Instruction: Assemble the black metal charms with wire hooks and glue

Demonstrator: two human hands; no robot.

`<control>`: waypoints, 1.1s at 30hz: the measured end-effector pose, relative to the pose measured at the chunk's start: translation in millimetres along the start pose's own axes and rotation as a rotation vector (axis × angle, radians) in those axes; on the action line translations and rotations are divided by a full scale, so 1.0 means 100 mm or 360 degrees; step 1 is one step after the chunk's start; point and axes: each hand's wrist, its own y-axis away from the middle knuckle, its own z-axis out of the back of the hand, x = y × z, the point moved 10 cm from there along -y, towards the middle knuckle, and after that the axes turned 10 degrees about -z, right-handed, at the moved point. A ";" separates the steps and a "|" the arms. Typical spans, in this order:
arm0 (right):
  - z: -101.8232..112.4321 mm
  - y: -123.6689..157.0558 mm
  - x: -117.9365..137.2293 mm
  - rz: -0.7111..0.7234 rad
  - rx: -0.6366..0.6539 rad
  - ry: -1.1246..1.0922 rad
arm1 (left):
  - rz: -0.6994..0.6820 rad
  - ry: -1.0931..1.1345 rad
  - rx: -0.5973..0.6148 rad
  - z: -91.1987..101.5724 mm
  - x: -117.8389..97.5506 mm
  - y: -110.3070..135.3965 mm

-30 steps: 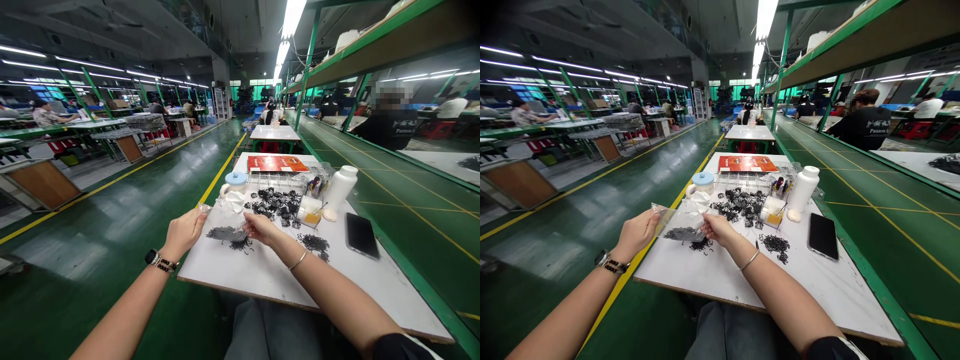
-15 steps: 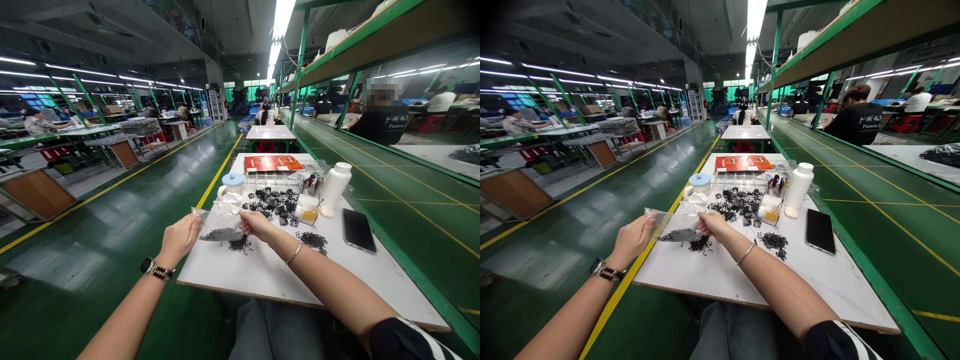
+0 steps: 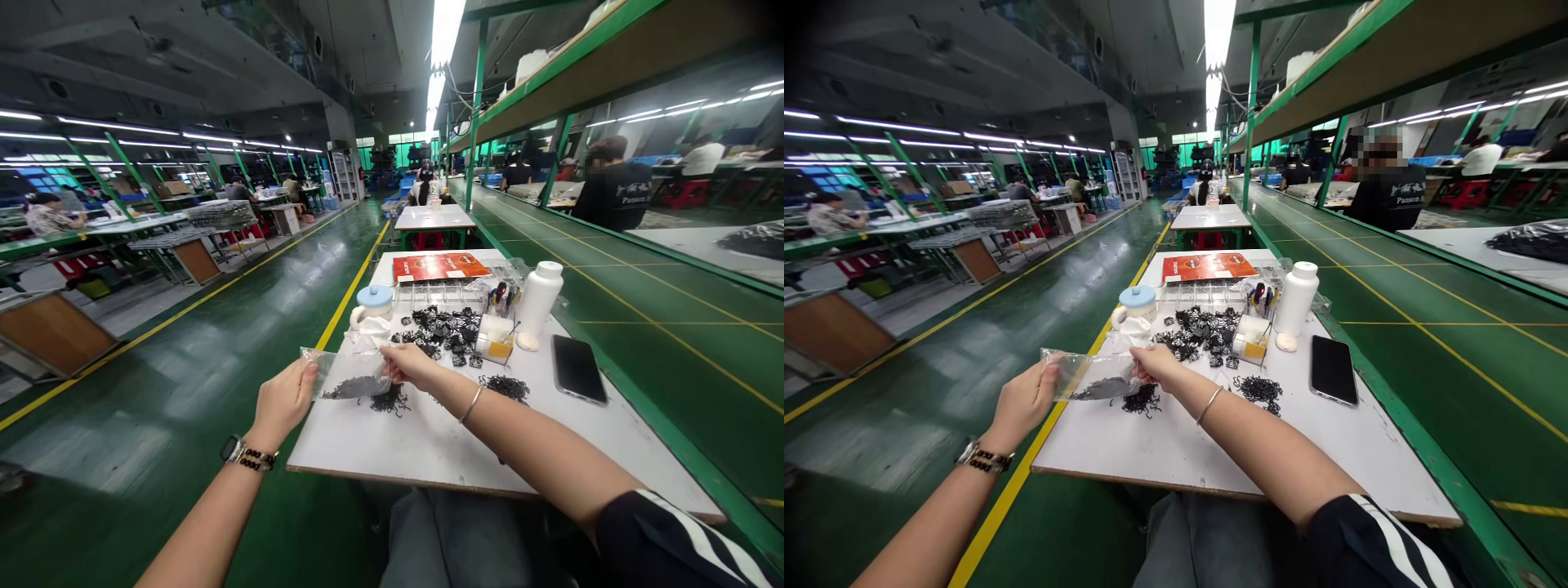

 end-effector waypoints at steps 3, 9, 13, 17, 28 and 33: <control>-0.01 0.00 0.02 0.0026 -0.0007 0.0025 | 0.0007 0.0018 0.0016 -0.02 0.02 0.02; -0.02 0.03 0.05 0.0070 -0.0014 0.0103 | 0.0030 0.0094 0.0003 -0.01 0.03 0.06; -0.02 0.06 0.12 0.0124 0.0002 0.0172 | 0.0052 0.0189 -0.0032 0.00 0.04 0.15; -0.07 0.10 0.23 0.0200 0.0022 0.0286 | 0.0097 0.0283 -0.0074 -0.02 0.07 0.29; -0.41 0.27 0.66 0.0530 0.0131 0.0867 | 0.0395 0.0549 -0.0129 -0.25 0.06 0.74; -0.62 0.43 0.89 0.0678 0.0101 0.1231 | 0.0547 0.0725 -0.0189 -0.41 0.04 0.85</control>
